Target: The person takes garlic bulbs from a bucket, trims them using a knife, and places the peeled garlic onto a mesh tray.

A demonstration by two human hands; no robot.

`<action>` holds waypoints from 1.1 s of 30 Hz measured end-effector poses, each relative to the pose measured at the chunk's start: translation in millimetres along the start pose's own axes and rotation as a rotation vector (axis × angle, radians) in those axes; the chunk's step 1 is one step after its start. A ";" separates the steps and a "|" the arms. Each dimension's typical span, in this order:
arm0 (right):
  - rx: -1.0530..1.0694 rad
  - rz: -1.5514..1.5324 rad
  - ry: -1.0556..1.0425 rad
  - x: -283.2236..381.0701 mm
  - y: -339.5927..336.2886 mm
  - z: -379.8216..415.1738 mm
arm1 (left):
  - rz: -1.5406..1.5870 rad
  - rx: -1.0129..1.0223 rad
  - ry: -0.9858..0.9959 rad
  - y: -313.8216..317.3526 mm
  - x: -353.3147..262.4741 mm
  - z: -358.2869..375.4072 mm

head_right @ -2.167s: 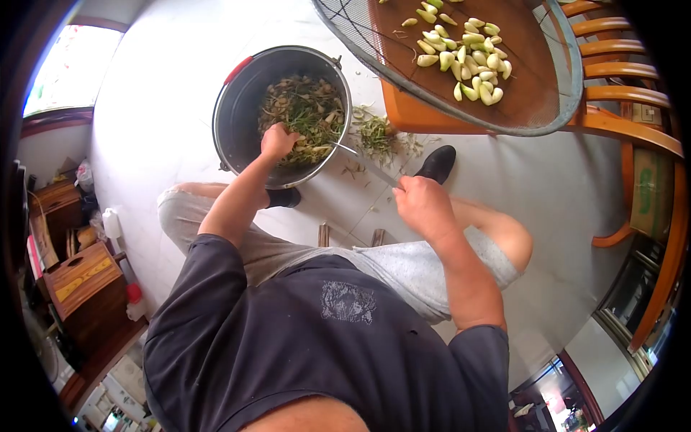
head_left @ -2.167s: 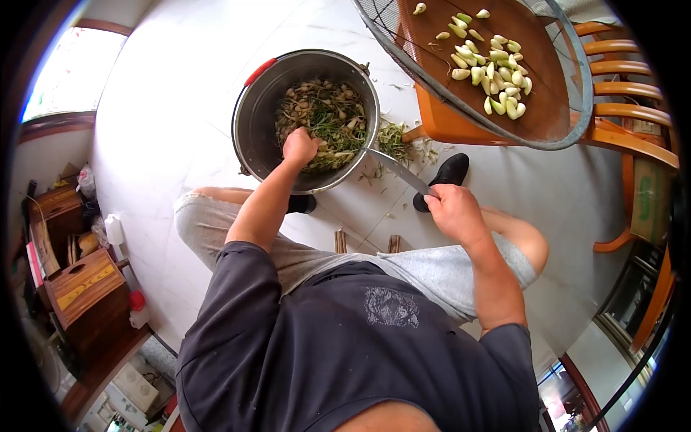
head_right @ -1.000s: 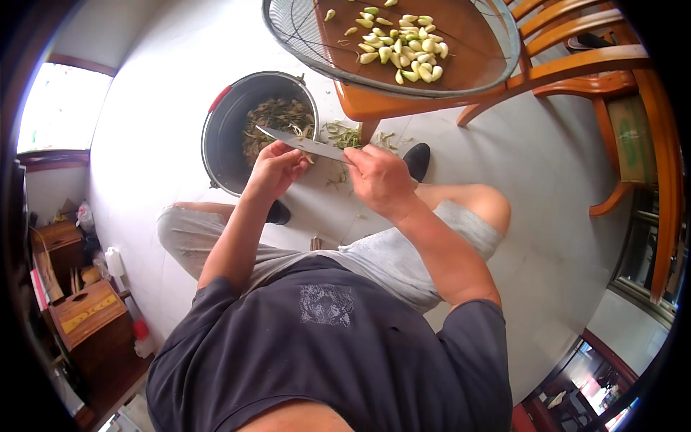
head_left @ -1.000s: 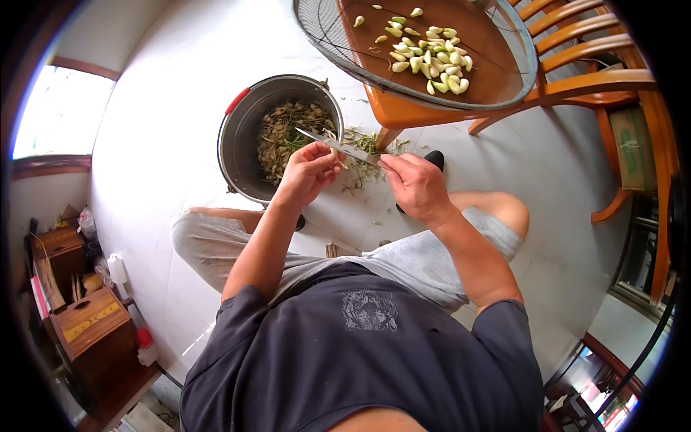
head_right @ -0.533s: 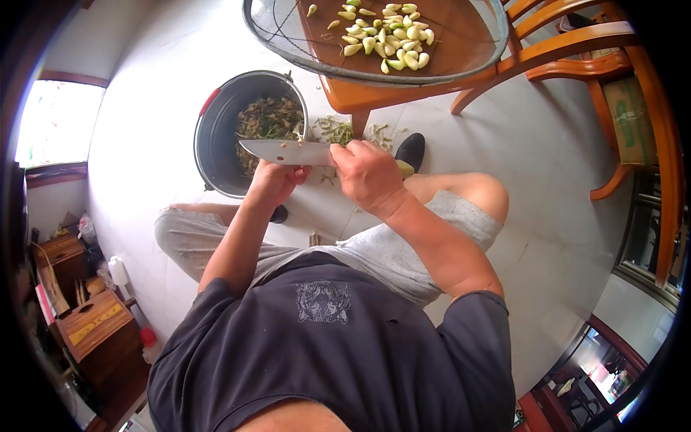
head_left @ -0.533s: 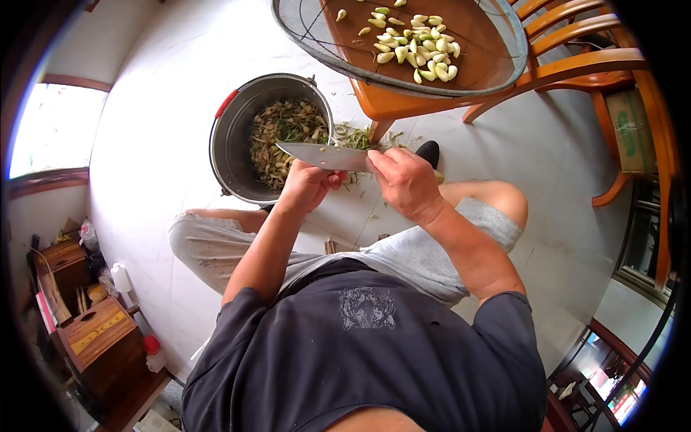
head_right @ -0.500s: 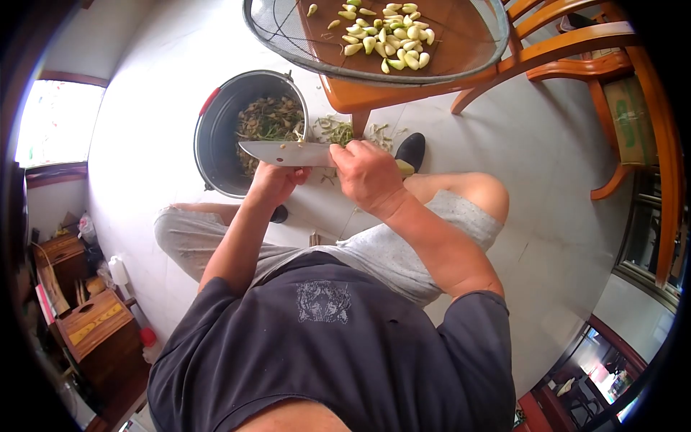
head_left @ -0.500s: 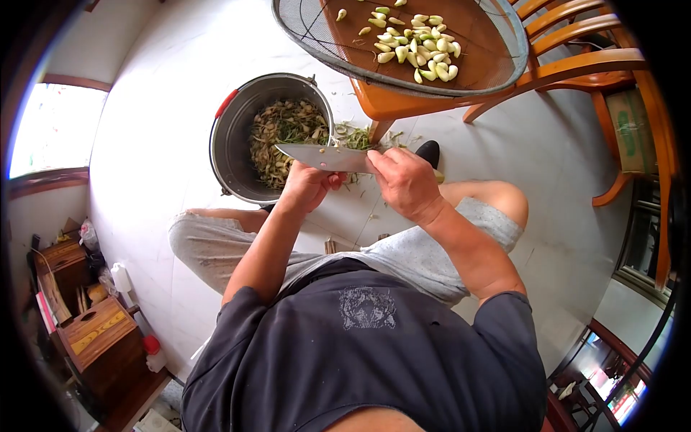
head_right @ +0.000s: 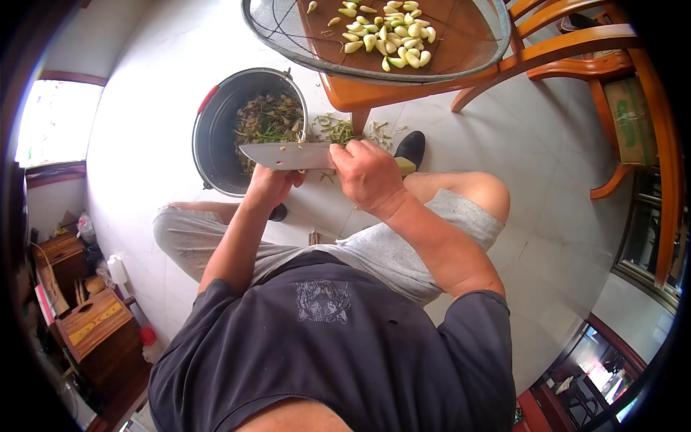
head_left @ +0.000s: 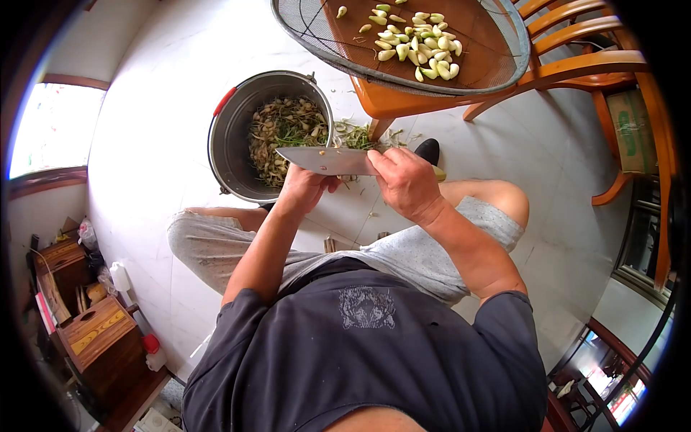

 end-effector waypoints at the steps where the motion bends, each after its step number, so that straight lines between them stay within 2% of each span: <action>1: -0.001 0.004 -0.005 -0.3 0.1 0.3 | -0.001 0.000 0.004 0.3 -0.5 0.3; 7: 0.013 0.010 -0.005 -1.1 -1.0 3.9 | -0.027 0.008 0.011 0.8 0.5 2.3; 10: 0.024 0.001 0.079 -5.0 1.8 12.6 | -0.012 0.055 -0.021 2.9 -1.5 3.8; 14: 0.327 0.197 0.393 -43.6 3.0 28.5 | -0.060 0.121 0.000 6.5 -4.7 4.7; 18: 0.198 0.108 0.449 -35.9 -7.8 19.5 | -0.012 0.142 0.081 8.0 -8.3 5.3; 21: 0.172 0.003 0.454 -31.4 -5.9 13.4 | -0.016 0.072 0.111 14.2 -11.8 6.4; 24: 0.207 -0.083 0.506 -28.5 -4.7 6.7 | -0.050 -0.131 0.136 12.3 -9.9 1.1; 29: 0.148 -0.249 0.581 -16.9 -10.9 -3.1 | -0.023 -0.203 0.193 -10.7 3.3 -13.0; 33: 0.042 -0.339 0.535 -10.8 -13.0 -2.5 | -0.080 -0.283 0.225 -5.2 3.0 -9.3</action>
Point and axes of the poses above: each hand's wrist, its own z-axis away from the middle knuckle, its own y-axis out of the palm, x = y × z, the point moved 1 cm from there along -z, towards the middle knuckle, and after that the axes turned 10 degrees about -x, right-handed, at the moved point
